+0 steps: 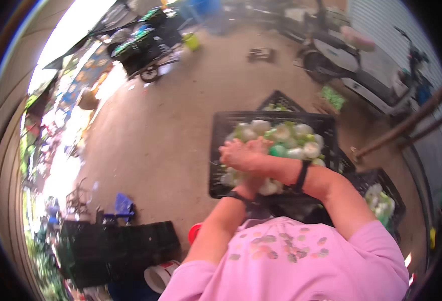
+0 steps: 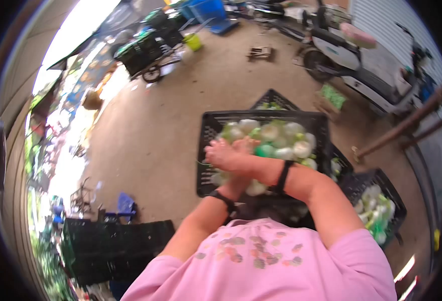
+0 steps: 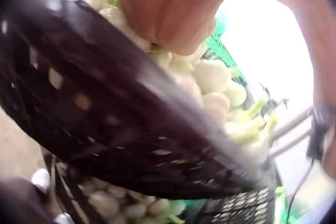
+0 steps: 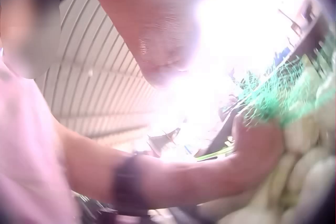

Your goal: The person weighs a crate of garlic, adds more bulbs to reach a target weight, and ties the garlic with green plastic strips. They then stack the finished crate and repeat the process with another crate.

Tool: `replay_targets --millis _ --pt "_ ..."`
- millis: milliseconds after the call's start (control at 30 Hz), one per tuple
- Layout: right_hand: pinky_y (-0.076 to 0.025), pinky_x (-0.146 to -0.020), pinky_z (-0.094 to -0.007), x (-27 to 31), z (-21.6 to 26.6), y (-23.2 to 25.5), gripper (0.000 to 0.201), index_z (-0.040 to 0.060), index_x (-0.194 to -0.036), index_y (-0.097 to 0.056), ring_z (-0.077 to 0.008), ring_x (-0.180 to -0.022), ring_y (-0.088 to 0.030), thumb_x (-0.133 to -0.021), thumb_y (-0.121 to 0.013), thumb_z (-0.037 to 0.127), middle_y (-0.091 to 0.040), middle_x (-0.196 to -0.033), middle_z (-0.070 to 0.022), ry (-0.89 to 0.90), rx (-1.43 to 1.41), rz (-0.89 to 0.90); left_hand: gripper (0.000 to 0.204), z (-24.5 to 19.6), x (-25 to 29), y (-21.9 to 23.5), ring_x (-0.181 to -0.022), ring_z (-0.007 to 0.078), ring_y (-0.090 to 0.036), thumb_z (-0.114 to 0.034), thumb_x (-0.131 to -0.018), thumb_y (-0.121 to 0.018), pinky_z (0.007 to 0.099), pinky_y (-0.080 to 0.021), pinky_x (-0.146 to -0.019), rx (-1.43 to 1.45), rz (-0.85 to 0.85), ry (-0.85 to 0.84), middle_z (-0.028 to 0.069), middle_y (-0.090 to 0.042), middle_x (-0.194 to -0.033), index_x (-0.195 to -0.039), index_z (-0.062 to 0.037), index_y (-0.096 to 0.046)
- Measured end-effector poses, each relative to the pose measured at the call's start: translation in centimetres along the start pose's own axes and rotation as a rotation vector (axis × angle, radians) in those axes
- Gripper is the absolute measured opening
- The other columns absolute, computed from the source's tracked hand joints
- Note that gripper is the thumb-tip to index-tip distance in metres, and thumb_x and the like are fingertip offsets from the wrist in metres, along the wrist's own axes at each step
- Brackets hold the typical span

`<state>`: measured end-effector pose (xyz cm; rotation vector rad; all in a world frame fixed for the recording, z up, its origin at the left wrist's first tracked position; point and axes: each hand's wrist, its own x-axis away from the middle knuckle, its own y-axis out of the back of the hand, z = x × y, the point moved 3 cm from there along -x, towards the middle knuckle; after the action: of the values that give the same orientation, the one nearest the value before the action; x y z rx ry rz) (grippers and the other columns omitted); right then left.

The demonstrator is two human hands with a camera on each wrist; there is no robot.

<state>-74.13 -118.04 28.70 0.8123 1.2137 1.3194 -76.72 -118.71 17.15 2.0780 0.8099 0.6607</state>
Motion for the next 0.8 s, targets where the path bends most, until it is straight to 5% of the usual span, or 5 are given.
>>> replay_targets --millis 100,233,467,700,800 --pt "-0.048 -0.063 -0.0384 -1.2 -3.1 -5.1 0.009 0.0082 -0.077 -0.063 -0.0218 -0.071 -0.061 -0.079 -0.055 0.013 -0.058 -0.07 -0.0021 0.257 -0.418 0.133 0.024 0.2 0.4 -2.1 -0.102 0.0212 -0.048 -0.018 -0.086 -0.048 0.0366 -0.036 -0.091 -0.255 -0.483 -0.269 0.0124 -0.051 -0.119 -0.105 -0.0086 -0.057" --pt "-0.028 -0.036 -0.024 -2.3 -9.2 0.8 0.024 0.0087 -0.068 -0.054 -0.0062 -0.037 -0.029 -0.088 -0.049 0.02 -0.038 -0.047 0.0045 -0.682 -1.71 0.304 0.023 -1.5 3.7 0.9 -0.111 0.0321 -0.045 -0.013 -0.079 -0.056 0.0409 -0.034 -0.094 0.24 -0.654 -0.516 0.0169 -0.047 -0.117 -0.1 -0.0042 -0.055" --pt "-0.02 -0.037 -0.026 9.2 -17.2 0.8 0.039 0.0189 -0.053 -0.028 -0.0082 -0.034 -0.015 -0.088 -0.046 0.022 -0.021 -0.041 0.0063 -0.881 -2.221 -0.305 0.013 -2.2 2.6 1.6 -0.096 0.0352 -0.049 -0.011 -0.08 -0.054 0.0435 -0.039 -0.081 0.363 -0.774 -0.361 0.0165 -0.053 -0.105 -0.09 -0.0032 -0.056" --pt "-0.038 -0.062 -0.0367 15.9 1.2 0.6 0.013 0.0056 -0.062 -0.051 -0.0256 -0.058 -0.05 -0.071 -0.057 0.011 -0.05 -0.06 -0.0076 0.133 -0.474 -0.218 0.018 -0.8 -1.5 -0.4 -0.091 0.0373 -0.051 -0.019 -0.081 -0.05 0.0457 -0.041 -0.077 0.327 -0.402 -0.083 0.0155 -0.055 -0.099 -0.086 -0.0048 -0.059" --pt "-0.04 -0.065 -0.0381 13.8 3.9 -1.1 0.006 0.0059 -0.069 -0.055 -0.0295 -0.063 -0.054 -0.069 -0.059 0.011 -0.055 -0.065 -0.0116 0.075 -0.53 -0.404 0.019 -1.9 -1.3 0.5 -0.091 0.0365 -0.054 -0.018 -0.082 -0.052 0.0448 -0.043 -0.079 0.246 -0.38 0.137 0.017 -0.055 -0.103 -0.093 -0.0035 -0.059"
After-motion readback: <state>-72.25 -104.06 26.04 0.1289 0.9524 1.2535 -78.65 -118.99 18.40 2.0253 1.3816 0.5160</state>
